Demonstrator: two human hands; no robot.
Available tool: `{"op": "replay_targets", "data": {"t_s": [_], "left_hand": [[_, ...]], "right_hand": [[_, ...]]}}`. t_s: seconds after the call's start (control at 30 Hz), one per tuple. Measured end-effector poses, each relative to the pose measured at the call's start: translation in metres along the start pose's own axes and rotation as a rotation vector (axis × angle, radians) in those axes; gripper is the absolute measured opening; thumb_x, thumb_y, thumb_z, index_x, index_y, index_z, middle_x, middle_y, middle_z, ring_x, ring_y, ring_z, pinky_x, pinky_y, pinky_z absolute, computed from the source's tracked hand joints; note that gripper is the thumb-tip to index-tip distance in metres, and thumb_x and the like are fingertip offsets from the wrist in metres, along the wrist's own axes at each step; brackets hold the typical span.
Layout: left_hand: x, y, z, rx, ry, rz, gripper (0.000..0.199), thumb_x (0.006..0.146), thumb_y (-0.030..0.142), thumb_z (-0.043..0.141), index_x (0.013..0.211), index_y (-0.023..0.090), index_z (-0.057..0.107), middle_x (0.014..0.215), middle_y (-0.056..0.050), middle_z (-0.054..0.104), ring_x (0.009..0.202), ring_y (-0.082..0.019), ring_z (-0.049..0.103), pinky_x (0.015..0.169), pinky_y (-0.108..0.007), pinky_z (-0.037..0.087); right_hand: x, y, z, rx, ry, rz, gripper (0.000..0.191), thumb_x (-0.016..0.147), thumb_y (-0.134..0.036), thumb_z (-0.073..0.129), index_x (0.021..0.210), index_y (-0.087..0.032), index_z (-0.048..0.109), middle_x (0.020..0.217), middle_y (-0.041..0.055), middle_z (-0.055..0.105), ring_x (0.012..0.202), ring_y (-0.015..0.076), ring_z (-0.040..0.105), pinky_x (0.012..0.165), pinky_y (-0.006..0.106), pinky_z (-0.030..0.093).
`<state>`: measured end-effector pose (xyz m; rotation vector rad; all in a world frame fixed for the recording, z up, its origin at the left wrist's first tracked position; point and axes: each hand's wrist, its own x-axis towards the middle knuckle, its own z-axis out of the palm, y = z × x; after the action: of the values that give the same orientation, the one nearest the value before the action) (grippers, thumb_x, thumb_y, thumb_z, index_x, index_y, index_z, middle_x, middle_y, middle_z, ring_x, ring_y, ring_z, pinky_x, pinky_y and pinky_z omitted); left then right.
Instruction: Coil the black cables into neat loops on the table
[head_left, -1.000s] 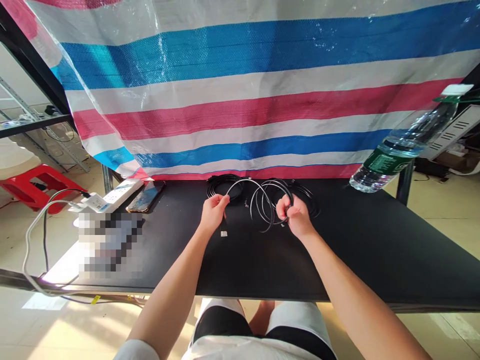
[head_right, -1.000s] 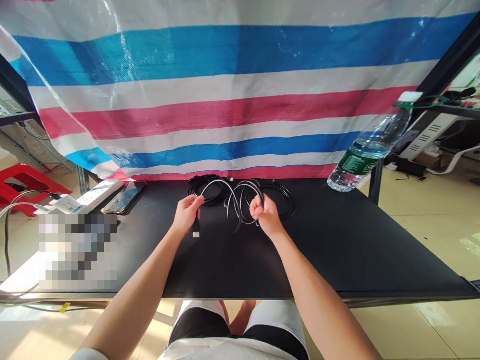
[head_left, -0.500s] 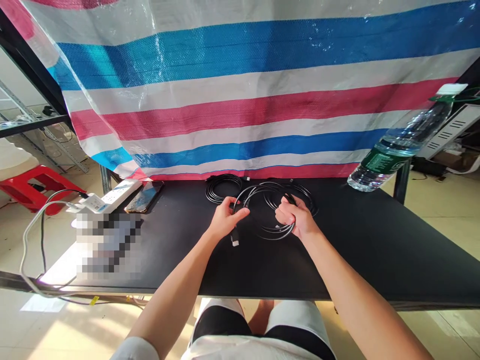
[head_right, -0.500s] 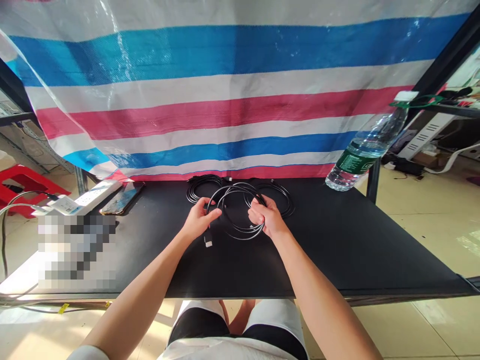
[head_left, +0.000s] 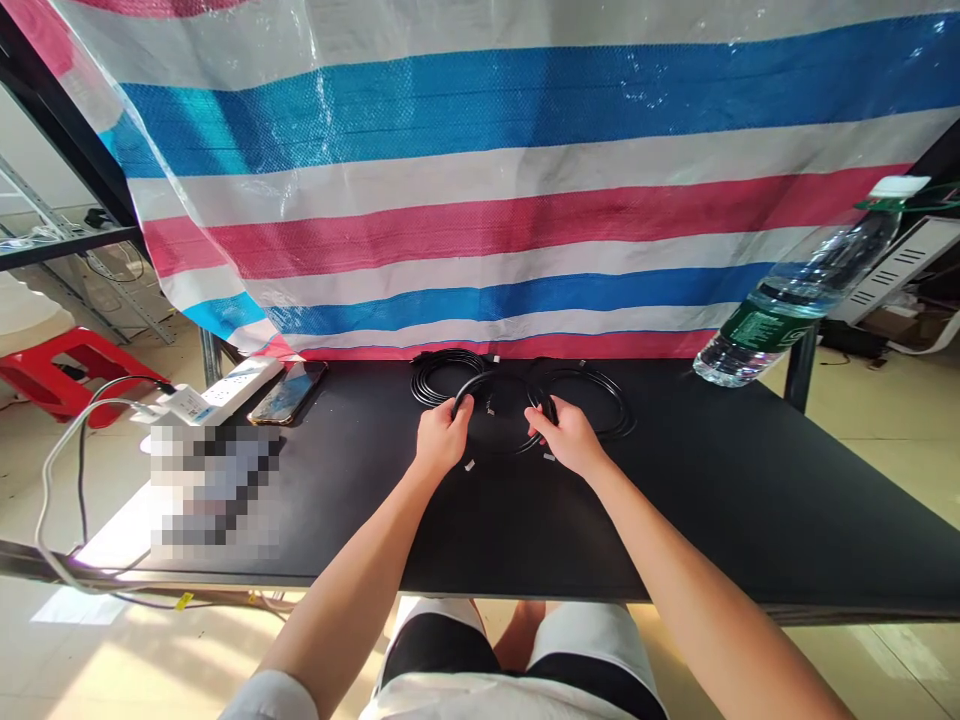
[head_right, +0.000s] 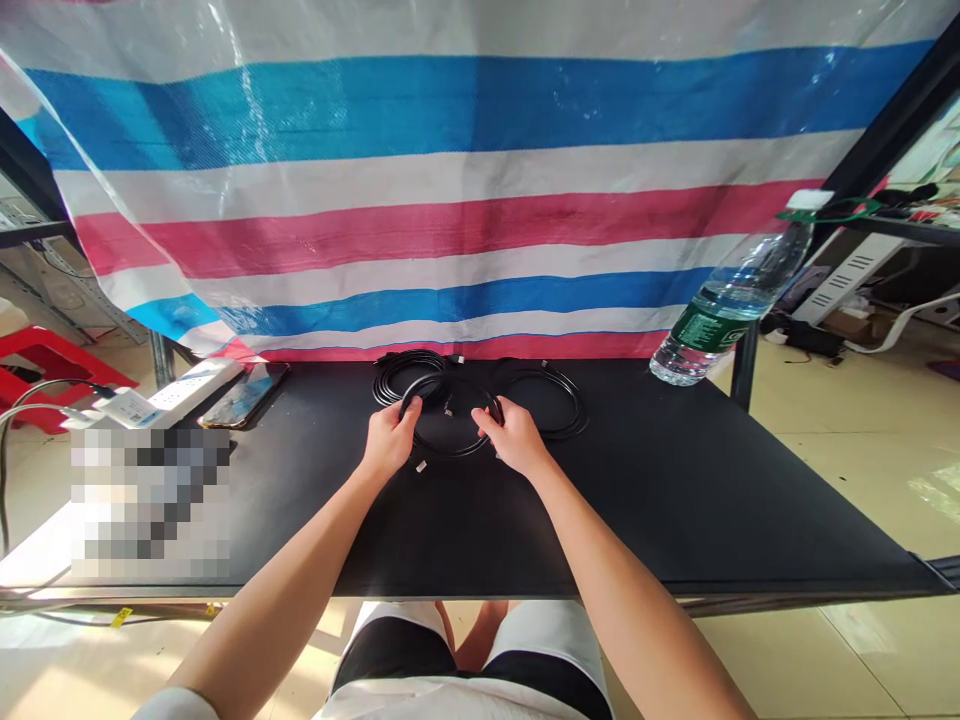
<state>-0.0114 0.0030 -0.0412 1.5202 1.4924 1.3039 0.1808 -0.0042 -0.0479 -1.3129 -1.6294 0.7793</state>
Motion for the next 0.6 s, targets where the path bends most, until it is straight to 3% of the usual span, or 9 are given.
{"op": "replay_targets", "data": {"t_s": [0.1,0.27,0.37,0.47,0.53,0.6], "left_hand": [[0.001,0.002,-0.001,0.015,0.039,0.066,0.044,0.078,0.036,0.057,0.043,0.02,0.036,0.048,0.003,0.04,0.048,-0.009,0.037,0.049,-0.024,0.026],[0.009,0.0,-0.004,-0.113,-0.067,-0.144,0.043,0.082,0.041,0.052,0.046,0.021,0.041,0.038,0.004,0.042,0.04,-0.01,0.039,0.046,-0.023,0.029],[0.019,-0.006,-0.008,-0.247,0.01,-0.215,0.035,0.075,0.041,0.064,0.053,0.021,0.045,0.037,0.007,0.041,0.038,-0.009,0.039,0.045,-0.022,0.03],[0.031,-0.015,-0.013,-0.426,0.132,-0.253,0.019,0.069,0.032,0.069,0.078,0.019,0.058,0.048,0.008,0.05,0.044,-0.01,0.049,0.048,-0.021,0.038],[0.037,-0.022,-0.016,-0.466,0.213,-0.227,0.028,0.069,0.024,0.067,0.096,0.019,0.06,0.062,0.005,0.059,0.057,-0.012,0.059,0.058,-0.024,0.046],[0.042,-0.029,-0.019,-0.372,0.288,-0.147,0.036,0.068,0.017,0.065,0.104,0.02,0.06,0.083,-0.001,0.066,0.08,-0.017,0.066,0.076,-0.029,0.051]], "right_hand": [[-0.001,0.001,0.003,-0.36,0.071,-0.019,0.038,0.084,-0.056,0.046,0.067,-0.023,0.053,0.056,0.0047,0.062,0.059,0.0227,0.064,0.058,0.031,0.048],[0.004,-0.016,0.016,-0.812,0.02,0.108,0.035,0.093,-0.041,0.04,0.084,-0.017,0.064,0.074,0.0158,0.071,0.077,0.03,0.07,0.066,0.034,0.048],[0.021,-0.031,0.027,-0.871,-0.058,0.181,0.04,0.095,-0.037,0.036,0.085,-0.015,0.068,0.087,0.0189,0.073,0.089,0.0307,0.07,0.072,0.034,0.049],[0.047,-0.045,0.039,-0.841,-0.088,0.209,0.045,0.097,-0.035,0.031,0.092,-0.015,0.071,0.098,0.0186,0.073,0.099,0.0279,0.068,0.077,0.031,0.048],[0.065,-0.053,0.048,-0.808,-0.111,0.237,0.047,0.097,-0.036,0.029,0.098,-0.014,0.071,0.105,0.018,0.072,0.103,0.0266,0.066,0.079,0.029,0.048],[0.081,-0.057,0.056,-0.774,-0.123,0.272,0.048,0.097,-0.034,0.028,0.104,-0.012,0.071,0.111,0.0186,0.07,0.107,0.0265,0.065,0.082,0.029,0.048]]}}
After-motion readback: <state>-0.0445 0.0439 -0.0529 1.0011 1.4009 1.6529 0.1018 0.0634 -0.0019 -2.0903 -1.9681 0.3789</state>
